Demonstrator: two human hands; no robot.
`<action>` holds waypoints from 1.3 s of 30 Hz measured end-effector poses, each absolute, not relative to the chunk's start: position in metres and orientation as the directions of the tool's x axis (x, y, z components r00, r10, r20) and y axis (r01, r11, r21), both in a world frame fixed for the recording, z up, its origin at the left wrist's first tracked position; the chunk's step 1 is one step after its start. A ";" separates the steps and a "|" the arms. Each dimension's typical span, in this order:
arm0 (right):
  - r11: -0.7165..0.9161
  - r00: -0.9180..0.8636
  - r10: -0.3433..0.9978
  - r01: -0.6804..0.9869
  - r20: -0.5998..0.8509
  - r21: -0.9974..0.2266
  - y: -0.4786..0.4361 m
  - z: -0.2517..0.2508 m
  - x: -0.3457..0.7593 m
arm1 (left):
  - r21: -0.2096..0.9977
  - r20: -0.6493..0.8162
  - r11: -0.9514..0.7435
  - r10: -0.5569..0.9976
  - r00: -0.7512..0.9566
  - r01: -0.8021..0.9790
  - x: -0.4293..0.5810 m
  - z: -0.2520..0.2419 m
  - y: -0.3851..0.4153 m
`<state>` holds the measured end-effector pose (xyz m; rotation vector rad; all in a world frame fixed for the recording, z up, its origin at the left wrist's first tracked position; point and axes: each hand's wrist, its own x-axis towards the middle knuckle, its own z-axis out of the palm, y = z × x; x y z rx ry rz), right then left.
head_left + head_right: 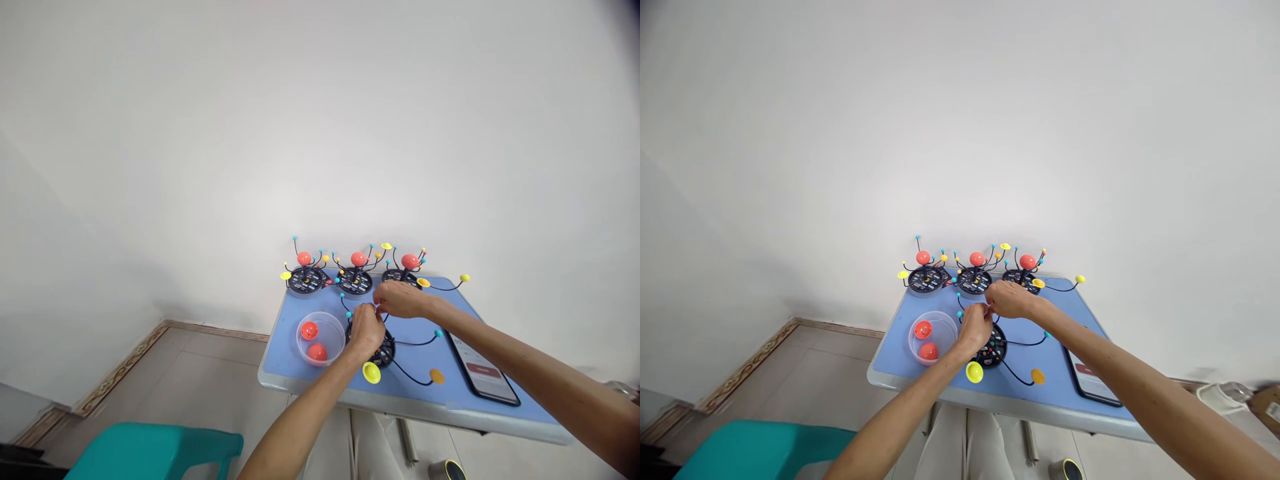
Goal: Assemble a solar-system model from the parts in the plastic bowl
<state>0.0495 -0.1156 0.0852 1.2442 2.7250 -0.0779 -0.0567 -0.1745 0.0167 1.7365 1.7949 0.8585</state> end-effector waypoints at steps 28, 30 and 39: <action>0.877 -0.778 0.478 0.443 -0.408 0.183 -0.196 0.064 -0.084 | 0.640 0.451 -0.144 0.866 -0.218 0.755 -0.218 -0.020 -0.285; 0.868 -0.761 0.493 0.467 -0.421 0.171 -0.186 0.057 -0.088 | 0.657 0.426 -0.147 0.882 -0.203 0.740 -0.216 -0.025 -0.288; 0.855 -0.756 0.496 0.512 -0.427 0.086 -0.171 0.048 -0.087 | 0.684 0.394 -0.147 0.898 -0.193 0.714 -0.216 -0.033 -0.290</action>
